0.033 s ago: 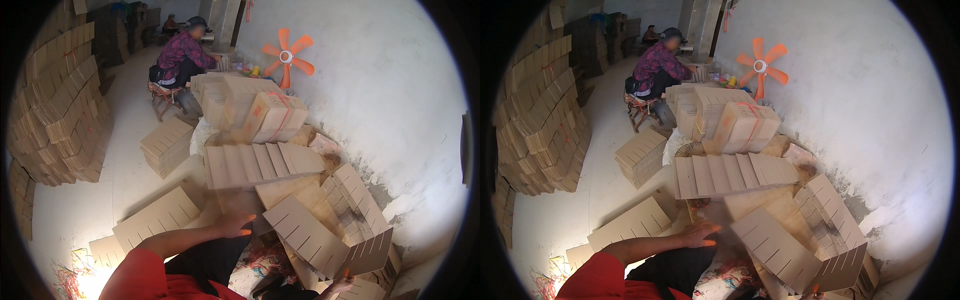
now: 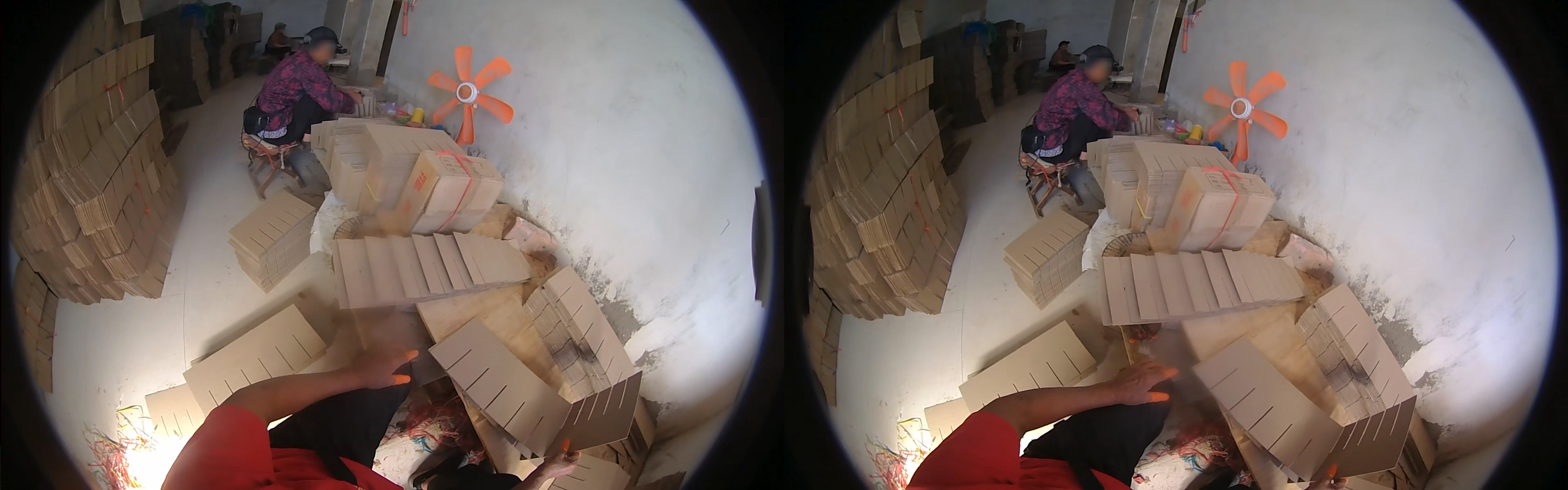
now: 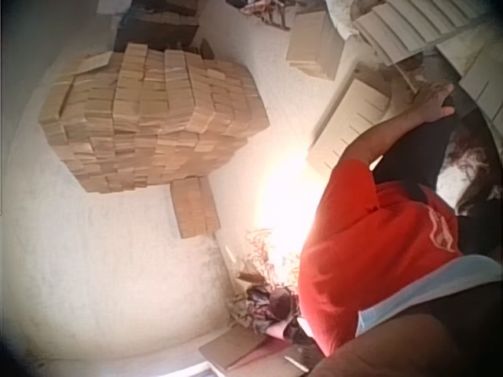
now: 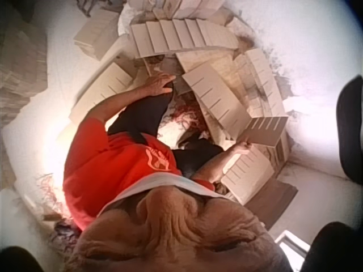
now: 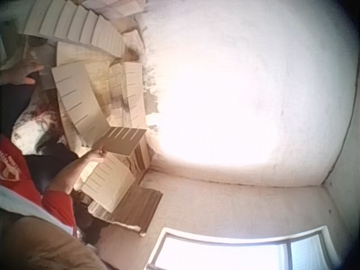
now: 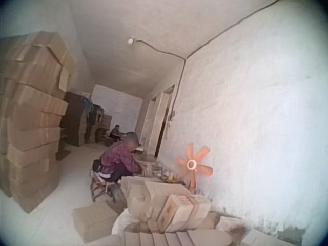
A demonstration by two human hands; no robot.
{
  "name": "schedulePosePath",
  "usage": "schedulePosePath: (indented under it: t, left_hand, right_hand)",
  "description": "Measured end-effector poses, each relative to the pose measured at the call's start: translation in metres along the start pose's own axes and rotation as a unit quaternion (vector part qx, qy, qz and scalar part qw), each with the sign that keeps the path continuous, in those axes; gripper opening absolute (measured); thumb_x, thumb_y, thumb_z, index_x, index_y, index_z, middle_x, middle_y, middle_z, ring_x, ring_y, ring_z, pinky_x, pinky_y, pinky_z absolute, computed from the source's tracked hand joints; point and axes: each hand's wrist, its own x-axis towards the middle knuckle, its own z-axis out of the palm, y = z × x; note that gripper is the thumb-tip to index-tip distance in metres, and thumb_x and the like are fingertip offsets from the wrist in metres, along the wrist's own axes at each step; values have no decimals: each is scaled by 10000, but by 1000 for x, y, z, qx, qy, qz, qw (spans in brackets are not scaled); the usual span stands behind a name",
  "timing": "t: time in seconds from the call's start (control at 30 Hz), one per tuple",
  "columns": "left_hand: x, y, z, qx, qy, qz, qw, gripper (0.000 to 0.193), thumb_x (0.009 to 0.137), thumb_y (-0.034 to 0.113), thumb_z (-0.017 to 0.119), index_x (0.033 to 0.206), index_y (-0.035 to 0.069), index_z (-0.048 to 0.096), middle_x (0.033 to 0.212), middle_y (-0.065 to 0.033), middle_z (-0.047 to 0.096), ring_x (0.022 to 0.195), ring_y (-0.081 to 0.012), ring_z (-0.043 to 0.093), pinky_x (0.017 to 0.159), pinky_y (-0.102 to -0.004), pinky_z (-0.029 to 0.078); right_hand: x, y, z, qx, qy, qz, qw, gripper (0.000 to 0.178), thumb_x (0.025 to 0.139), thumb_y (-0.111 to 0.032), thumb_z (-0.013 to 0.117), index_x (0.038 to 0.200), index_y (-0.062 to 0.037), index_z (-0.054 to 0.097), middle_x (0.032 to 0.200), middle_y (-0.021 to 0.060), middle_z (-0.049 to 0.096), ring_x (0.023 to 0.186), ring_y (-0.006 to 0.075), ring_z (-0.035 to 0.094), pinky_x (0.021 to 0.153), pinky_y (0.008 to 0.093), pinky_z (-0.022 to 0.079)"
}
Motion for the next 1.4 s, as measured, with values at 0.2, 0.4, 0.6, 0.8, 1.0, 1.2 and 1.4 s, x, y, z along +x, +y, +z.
schedulePosePath:
  t: [0.2, 0.4, 0.6, 0.8, 1.0, 1.2, 1.4]
  left_hand:
    - [1, 5, -3, -3, -43, -44, 998, 639, 826, 389, 676, 1347, 84, 464, 1144, -133, 590, 1132, -306, 521, 1055, -437, 341]
    - [-5, -4, 3, 15, -16, -25, 999, 638, 833, 396, 665, 1356, 96, 458, 1076, -129, 594, 1087, -301, 541, 1032, -441, 364]
    - [-1, -3, 7, -3, -3, -18, 1000, 632, 826, 403, 670, 1347, 102, 477, 1070, -130, 591, 1069, -304, 544, 1002, -440, 390]
    - [-5, -1, 0, 0, 13, -18, 1000, 614, 820, 363, 685, 1338, 94, 492, 1106, -143, 591, 1097, -314, 536, 989, -421, 404]
    - [1, 0, 3, -27, -10, -31, 999, 602, 819, 325, 691, 1338, 91, 494, 1182, -162, 583, 1155, -325, 514, 999, -431, 395]
    - [2, 5, -4, -7, -19, -42, 999, 593, 825, 339, 677, 1337, 96, 501, 1239, -171, 566, 1205, -342, 485, 1040, -439, 358]
    - [1, 3, -2, 16, -13, -39, 999, 596, 825, 350, 674, 1338, 99, 504, 1264, -171, 554, 1229, -348, 466, 1055, -443, 344]
  right_hand:
    - [-3, -11, -6, 5, 9, 8, 1000, 443, 757, -430, 744, 786, -4, 626, 619, 127, 596, 516, 288, 499, 539, 455, 401]
    - [-4, -34, -18, -18, -21, 16, 999, 394, 774, -393, 731, 856, -16, 650, 663, 136, 629, 538, 288, 523, 556, 451, 404]
    - [-2, -18, -19, 60, 2, -4, 998, 373, 794, -365, 713, 928, -19, 679, 719, 103, 675, 563, 247, 541, 564, 414, 421]
    - [-3, -54, -31, 74, -61, 81, 992, 353, 796, -283, 731, 991, 7, 683, 811, 101, 707, 650, 196, 597, 611, 345, 457]
    - [-6, -27, -22, 220, -7, 59, 974, 345, 803, -225, 731, 1041, 17, 670, 853, 72, 711, 700, 157, 603, 644, 310, 462]
    - [-3, -18, -19, 261, -21, 75, 962, 352, 808, -153, 722, 1096, 34, 644, 895, 76, 686, 687, 120, 559, 587, 269, 421]
    - [-4, -48, -34, 271, -51, 108, 955, 323, 823, -186, 720, 1039, 43, 649, 872, 60, 665, 702, 104, 541, 548, 229, 369]
